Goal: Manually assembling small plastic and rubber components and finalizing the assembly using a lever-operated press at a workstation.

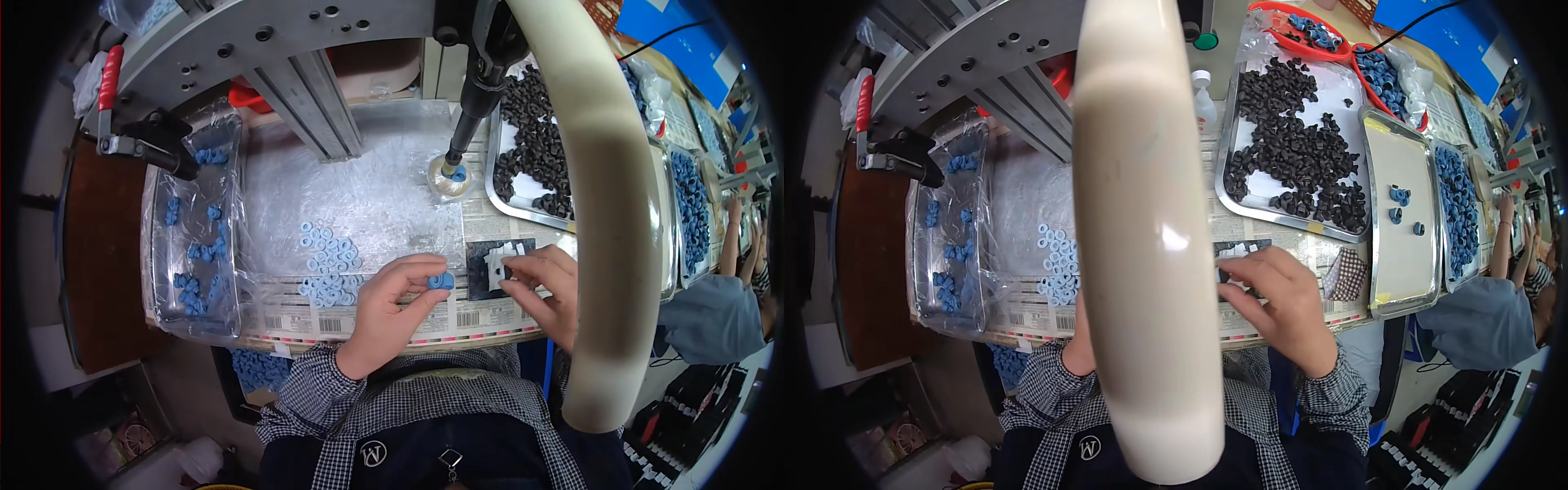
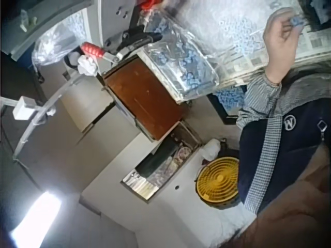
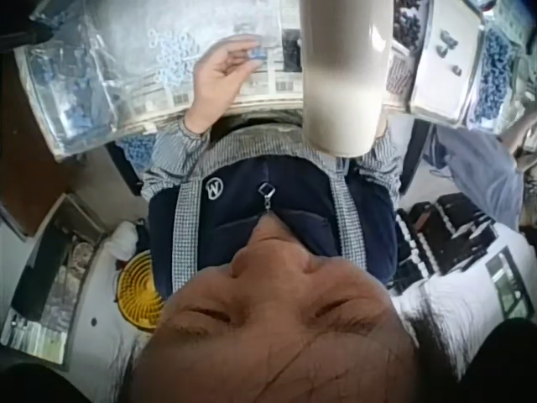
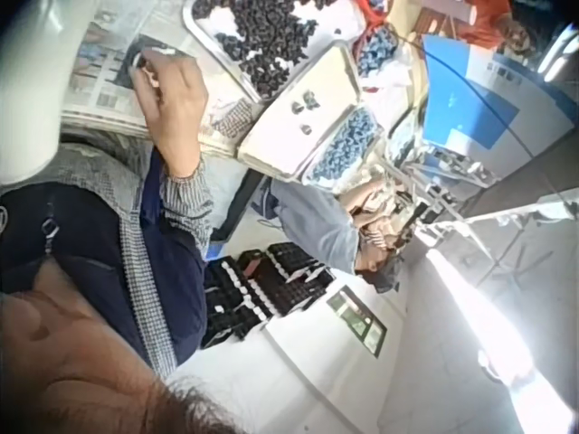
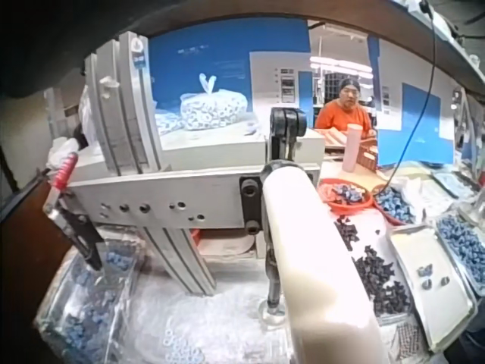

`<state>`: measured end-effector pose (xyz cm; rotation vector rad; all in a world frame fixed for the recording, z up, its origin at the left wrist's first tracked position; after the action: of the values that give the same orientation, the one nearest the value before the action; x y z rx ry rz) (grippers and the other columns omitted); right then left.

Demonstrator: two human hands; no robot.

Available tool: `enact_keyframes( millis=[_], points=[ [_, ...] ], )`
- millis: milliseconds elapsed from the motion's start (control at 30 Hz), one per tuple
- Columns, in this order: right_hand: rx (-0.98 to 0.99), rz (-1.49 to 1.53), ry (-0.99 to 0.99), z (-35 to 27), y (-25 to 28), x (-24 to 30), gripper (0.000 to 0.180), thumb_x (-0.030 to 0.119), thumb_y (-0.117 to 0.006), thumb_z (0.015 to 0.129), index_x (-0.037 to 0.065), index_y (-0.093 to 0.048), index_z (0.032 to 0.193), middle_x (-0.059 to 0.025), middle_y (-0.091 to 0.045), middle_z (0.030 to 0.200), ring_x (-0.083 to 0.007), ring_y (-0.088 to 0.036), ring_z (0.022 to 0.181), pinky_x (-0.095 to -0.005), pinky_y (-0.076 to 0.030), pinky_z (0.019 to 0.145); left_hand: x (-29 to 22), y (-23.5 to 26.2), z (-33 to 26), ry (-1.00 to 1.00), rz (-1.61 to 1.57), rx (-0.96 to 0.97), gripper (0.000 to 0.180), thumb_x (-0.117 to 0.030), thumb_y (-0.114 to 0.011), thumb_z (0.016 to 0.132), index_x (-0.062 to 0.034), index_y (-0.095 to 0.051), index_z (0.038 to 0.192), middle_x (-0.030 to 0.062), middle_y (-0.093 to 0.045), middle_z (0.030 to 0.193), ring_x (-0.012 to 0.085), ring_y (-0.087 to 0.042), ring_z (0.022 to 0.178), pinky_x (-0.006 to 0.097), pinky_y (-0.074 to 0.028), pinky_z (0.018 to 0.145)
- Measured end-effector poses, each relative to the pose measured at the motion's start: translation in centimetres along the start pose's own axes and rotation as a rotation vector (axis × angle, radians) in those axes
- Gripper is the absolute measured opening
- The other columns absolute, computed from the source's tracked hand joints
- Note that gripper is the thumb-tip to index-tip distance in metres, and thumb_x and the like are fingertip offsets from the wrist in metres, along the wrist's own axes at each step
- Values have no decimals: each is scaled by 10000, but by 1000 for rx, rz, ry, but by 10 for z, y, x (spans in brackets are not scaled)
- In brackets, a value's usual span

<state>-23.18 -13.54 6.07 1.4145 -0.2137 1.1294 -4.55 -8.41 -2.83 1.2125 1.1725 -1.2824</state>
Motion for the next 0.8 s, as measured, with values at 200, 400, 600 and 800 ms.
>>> enact_keyframes(
  millis=[200, 400, 600, 800],
  points=[
    [-16, 75, 111, 6, -22, 20, 306, 34, -806, 749, -5, -709, 1037, -120, -671, 887, -258, -655, 749, -341, -536, 627, -17, -10, 6, 12, 134, -44, 375, 28, -711, 888, 0, -628, 1253, 136, -706, 1189, 194, -724, 1010, 300, -589, 866],
    [-15, 15, 187, 6, -34, 22, 328, 54, -841, 756, 27, -728, 1063, -102, -666, 871, -214, -659, 712, -312, -535, 591, -22, -13, 4, -75, 216, -57, 407, 43, -691, 889, -12, -595, 1281, 151, -705, 1183, 232, -734, 1000, 317, -589, 869],
    [-40, -27, 232, 4, -37, 25, 338, 62, -847, 739, 28, -723, 1052, -103, -665, 857, -222, -647, 692, -321, -516, 565, -25, -14, 5, -76, 231, -54, 408, 49, -685, 881, -3, -588, 1274, 157, -706, 1174, 245, -737, 999, 321, -589, 868],
    [-23, -53, 226, 5, -37, 23, 327, 70, -846, 742, 20, -719, 1040, -101, -668, 854, -223, -646, 678, -321, -516, 561, -26, -13, 7, -87, 231, -62, 406, 46, -687, 881, 3, -584, 1271, 157, -709, 1166, 244, -738, 993, 326, -592, 860]
  ],
)
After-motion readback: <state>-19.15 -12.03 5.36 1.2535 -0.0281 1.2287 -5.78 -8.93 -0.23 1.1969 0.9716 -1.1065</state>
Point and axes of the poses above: each hand's wrist, its own z-axis towards the middle knuckle, its own y-axis out of the back of the hand, x = y × z, the point moved 9 cm from there along z, towards the middle knuckle
